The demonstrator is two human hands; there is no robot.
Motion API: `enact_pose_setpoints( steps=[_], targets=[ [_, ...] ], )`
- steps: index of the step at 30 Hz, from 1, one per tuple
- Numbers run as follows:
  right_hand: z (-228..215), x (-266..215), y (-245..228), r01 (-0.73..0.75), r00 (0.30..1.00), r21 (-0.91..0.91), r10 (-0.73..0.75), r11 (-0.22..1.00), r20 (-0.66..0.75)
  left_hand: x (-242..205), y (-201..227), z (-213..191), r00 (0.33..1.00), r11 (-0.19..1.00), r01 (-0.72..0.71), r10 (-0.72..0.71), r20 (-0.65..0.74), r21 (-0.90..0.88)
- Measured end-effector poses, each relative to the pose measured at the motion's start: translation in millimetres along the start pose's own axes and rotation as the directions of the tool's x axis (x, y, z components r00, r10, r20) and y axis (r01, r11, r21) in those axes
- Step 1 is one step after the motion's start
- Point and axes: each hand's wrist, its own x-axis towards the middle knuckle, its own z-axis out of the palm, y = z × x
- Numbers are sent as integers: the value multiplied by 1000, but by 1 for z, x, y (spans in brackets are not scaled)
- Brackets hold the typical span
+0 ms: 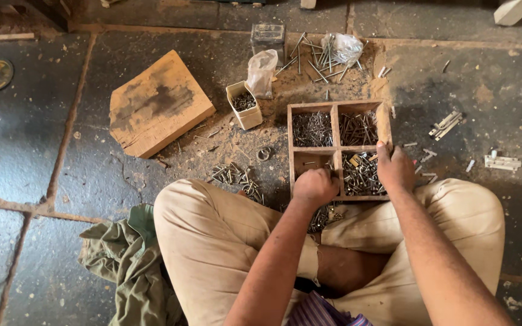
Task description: The person sits on the floor and sorts a pile of mixed metal fasteners, including screws and nails, by hand. They pick up handfuls of the items, separate them by type, and place them into the compartments of a wooden box.
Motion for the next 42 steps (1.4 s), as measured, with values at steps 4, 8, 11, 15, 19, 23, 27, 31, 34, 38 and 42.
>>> enact_pose_setpoints(
  steps=[4,8,11,15,19,23,27,31,34,38,42],
  targets=[
    [-2,0,3,4,1000,-23,-3,1000,25,-3,14,-17,987,996,80,-86,138,49],
    [-4,0,-1,-70,994,-13,71,997,80,-22,14,-17,982,978,-165,175,-67,131],
    [-7,-4,-4,-39,998,-42,42,998,57,-28,20,-26,996,986,-88,85,30,139],
    [-11,-4,-7,-118,986,-28,121,993,116,-32,27,-40,998,994,-22,15,68,108],
    [-8,-5,-5,-79,994,-37,81,996,72,-29,24,-41,999,1000,-6,5,44,26],
    [-10,-5,-6,-52,997,-28,54,998,51,-29,19,-32,989,998,-59,56,-141,-19],
    [-10,-4,-8,-76,995,-18,77,997,64,-21,9,-24,978,993,-106,95,-186,-49],
    [-3,-4,0,-23,1000,-9,23,1000,18,-10,-5,-7,936,980,-198,190,-295,4],
    [-2,-3,1,24,999,-20,-24,1000,-23,-3,-13,-5,821,948,-310,307,-481,77],
    [-6,-1,-12,-111,993,64,109,992,48,4,-15,-20,906,957,-280,290,-307,77],
    [-3,11,-21,-83,997,-4,83,997,5,21,1,-52,995,998,-52,50,90,22]
  ],
)
